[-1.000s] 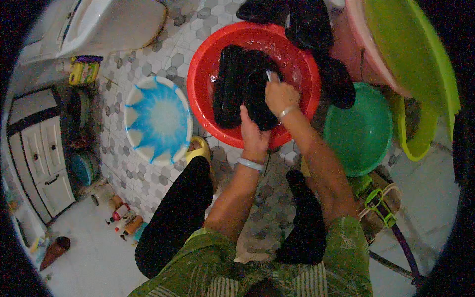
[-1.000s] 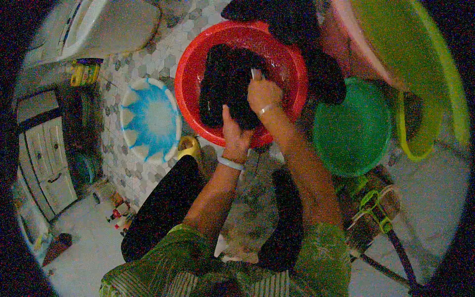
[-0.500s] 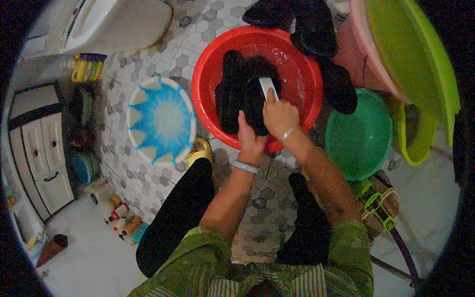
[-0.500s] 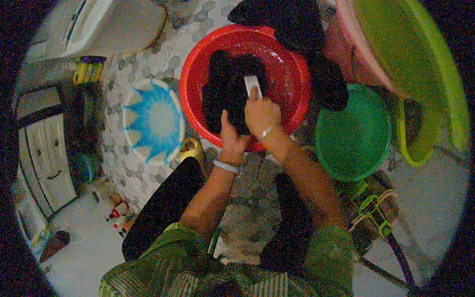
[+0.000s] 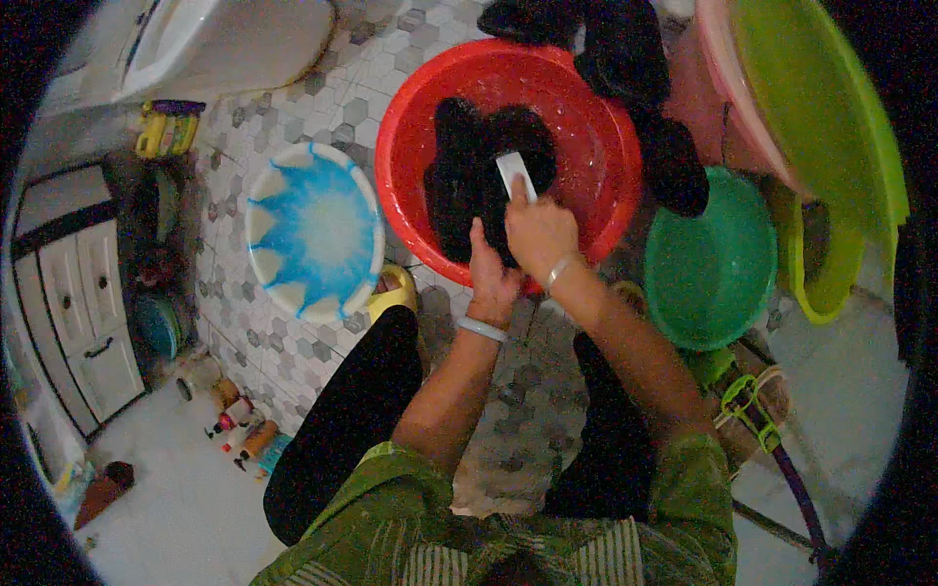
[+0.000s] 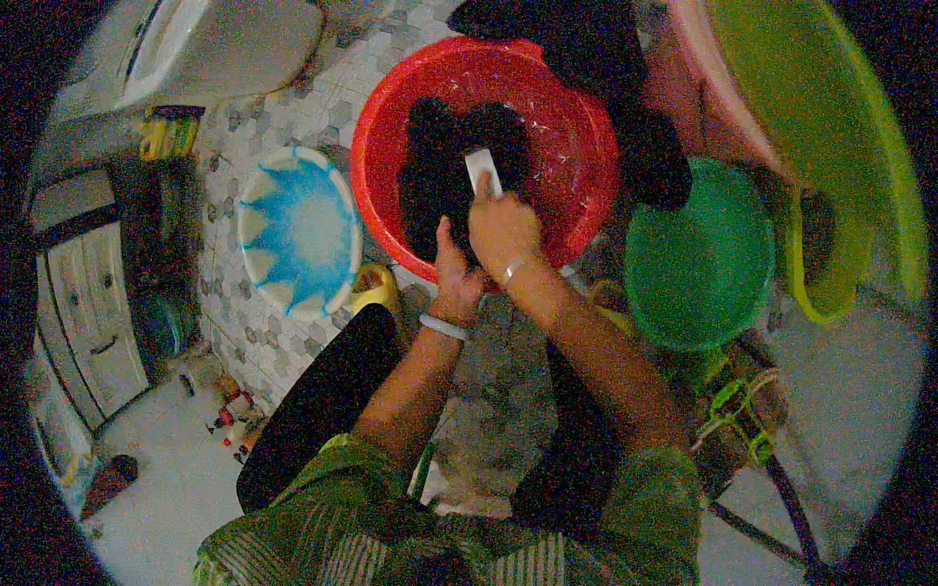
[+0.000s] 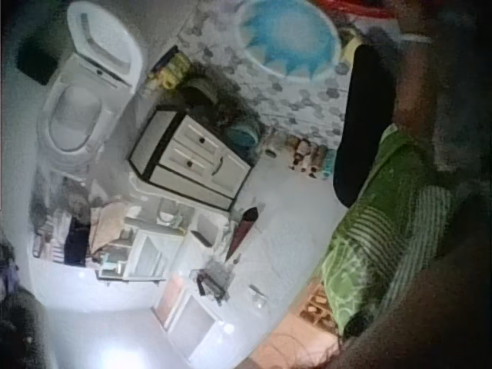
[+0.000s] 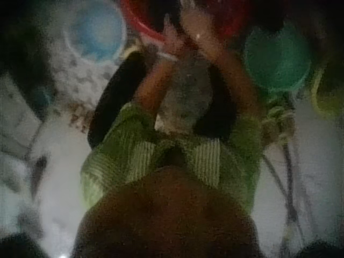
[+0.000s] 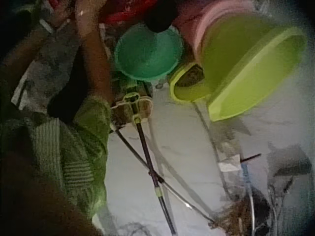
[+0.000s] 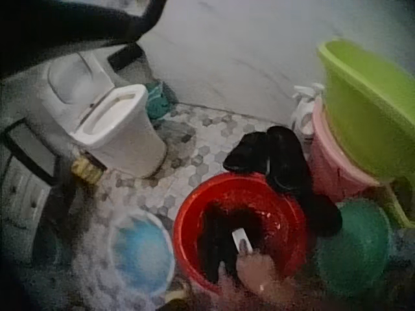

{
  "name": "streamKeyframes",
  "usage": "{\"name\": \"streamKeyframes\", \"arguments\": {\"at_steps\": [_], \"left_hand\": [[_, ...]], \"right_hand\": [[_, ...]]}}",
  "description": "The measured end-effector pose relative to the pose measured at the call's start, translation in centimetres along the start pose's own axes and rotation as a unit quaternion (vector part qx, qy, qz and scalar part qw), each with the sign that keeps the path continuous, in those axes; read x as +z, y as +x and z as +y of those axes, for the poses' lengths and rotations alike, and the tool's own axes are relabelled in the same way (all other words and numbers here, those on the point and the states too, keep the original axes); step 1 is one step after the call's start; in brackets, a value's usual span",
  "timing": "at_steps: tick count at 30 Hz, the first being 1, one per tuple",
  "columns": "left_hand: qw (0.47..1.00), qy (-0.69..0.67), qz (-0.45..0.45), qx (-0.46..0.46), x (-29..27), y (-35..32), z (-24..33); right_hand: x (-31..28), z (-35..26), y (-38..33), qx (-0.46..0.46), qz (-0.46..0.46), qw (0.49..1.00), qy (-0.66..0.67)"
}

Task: The person scrubs black sandals in a red basin of water using a white brush, cleaning the soles and straps, and then places them on the bathroom floor.

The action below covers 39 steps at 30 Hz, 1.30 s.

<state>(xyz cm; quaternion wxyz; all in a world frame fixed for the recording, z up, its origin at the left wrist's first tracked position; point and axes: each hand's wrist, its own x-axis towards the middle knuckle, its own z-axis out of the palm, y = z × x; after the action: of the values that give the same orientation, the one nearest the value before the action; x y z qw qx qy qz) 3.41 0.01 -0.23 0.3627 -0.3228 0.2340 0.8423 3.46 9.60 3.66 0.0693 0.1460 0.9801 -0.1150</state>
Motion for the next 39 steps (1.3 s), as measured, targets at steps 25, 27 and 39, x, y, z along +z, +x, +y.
{"name": "streamKeyframes", "arguments": {"at_steps": [25, 27, 39], "left_hand": [[0.999, 0.006, -0.032, 0.001, 1.1, 0.9, -1.0], [0.995, 0.081, 0.055, 0.021, -1.2, 2.2, -0.8], [0.996, 0.065, 0.058, -0.007, 2.3, -0.2, 0.5]], "right_hand": [[-1.2, 0.4, 0.4, 0.004, 0.061, 0.997, 0.043], [0.5, 0.6, 5.4, 0.029, 0.088, 0.995, 0.047], [1.1, 0.2, 4.7, 0.018, 0.083, 0.995, 0.046]]}}
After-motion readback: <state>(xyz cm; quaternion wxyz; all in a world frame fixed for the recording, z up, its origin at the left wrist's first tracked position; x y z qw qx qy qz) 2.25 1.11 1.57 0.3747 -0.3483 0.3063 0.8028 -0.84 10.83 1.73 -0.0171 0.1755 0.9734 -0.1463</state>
